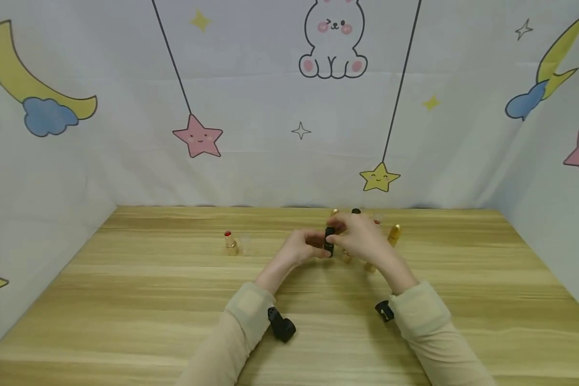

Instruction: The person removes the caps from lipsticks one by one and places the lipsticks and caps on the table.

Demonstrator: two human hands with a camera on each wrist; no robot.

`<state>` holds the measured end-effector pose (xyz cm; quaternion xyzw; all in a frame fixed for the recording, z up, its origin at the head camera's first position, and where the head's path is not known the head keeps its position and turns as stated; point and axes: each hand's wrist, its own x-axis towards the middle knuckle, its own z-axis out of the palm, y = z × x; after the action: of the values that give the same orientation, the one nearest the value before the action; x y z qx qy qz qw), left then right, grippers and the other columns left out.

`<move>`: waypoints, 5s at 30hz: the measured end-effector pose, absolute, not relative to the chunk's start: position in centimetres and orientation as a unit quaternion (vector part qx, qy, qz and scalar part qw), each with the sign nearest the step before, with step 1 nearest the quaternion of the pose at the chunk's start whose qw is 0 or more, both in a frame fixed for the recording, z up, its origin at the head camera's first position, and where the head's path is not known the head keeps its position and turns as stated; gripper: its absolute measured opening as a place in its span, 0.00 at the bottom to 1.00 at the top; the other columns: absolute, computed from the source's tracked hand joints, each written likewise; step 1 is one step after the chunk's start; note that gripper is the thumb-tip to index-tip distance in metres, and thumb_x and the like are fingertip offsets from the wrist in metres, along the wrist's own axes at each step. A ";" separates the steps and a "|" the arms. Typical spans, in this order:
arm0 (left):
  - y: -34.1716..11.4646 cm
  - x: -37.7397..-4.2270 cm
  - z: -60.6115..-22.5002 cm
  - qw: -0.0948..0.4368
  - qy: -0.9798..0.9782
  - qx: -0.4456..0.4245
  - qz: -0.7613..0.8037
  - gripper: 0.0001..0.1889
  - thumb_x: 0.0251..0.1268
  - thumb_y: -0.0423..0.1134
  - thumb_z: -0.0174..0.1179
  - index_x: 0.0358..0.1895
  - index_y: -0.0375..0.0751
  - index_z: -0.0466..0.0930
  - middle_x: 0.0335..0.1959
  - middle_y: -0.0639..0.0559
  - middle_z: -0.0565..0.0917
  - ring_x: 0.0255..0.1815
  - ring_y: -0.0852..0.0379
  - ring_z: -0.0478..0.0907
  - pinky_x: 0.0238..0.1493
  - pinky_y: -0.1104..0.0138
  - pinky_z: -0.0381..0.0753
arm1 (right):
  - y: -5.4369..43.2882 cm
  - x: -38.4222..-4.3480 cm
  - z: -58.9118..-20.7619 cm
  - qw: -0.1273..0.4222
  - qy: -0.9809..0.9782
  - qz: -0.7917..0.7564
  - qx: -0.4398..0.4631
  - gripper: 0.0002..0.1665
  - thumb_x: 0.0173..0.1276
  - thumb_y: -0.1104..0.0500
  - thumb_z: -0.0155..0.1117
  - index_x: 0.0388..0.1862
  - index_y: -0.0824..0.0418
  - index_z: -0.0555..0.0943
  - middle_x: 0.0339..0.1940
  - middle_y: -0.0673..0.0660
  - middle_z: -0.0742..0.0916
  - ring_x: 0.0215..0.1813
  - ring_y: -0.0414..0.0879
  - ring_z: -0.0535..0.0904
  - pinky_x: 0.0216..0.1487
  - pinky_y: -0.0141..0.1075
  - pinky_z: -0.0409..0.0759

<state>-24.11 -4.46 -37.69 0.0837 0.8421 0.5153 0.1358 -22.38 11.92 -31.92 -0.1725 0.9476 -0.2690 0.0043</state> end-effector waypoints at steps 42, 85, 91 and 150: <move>-4.0 -24.1 -37.7 0.130 0.827 0.062 0.543 0.18 0.55 0.34 0.69 0.51 0.39 0.84 0.50 0.42 0.86 0.58 0.45 0.77 0.62 0.53 0.73 | 12.0 -22.3 -31.9 -0.006 0.944 -0.280 -0.173 0.15 0.67 0.56 0.64 0.51 0.56 0.82 0.40 0.52 0.89 0.44 0.47 0.84 0.48 0.47 0.78; -7.8 -21.5 -35.3 0.086 0.823 0.109 0.551 0.15 0.57 0.34 0.67 0.49 0.42 0.85 0.48 0.45 0.85 0.47 0.48 0.82 0.45 0.60 0.81 | 10.7 -20.0 -29.4 -0.088 0.902 -0.375 -0.194 0.16 0.67 0.56 0.64 0.52 0.57 0.82 0.39 0.53 0.89 0.44 0.47 0.84 0.46 0.43 0.79; -8.6 -20.8 -35.2 0.085 0.837 0.099 0.532 0.15 0.57 0.35 0.67 0.50 0.43 0.85 0.47 0.46 0.86 0.46 0.50 0.82 0.43 0.63 0.81 | 10.4 -19.6 -29.0 -0.098 0.901 -0.376 -0.192 0.15 0.66 0.56 0.65 0.51 0.56 0.83 0.38 0.53 0.89 0.41 0.46 0.84 0.42 0.38 0.75; -22.4 -18.2 -35.6 0.070 0.886 0.083 0.450 0.17 0.58 0.34 0.65 0.51 0.34 0.82 0.48 0.37 0.85 0.49 0.44 0.82 0.51 0.54 0.79 | -0.8 -18.1 -33.5 -0.021 0.887 -0.409 -0.212 0.12 0.63 0.58 0.69 0.45 0.56 0.83 0.34 0.50 0.88 0.39 0.42 0.83 0.47 0.43 0.78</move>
<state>-18.17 -22.42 -35.58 0.0835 0.8863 0.4501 0.0697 -18.07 -0.76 -33.54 -0.2116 0.8873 -0.4093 -0.0213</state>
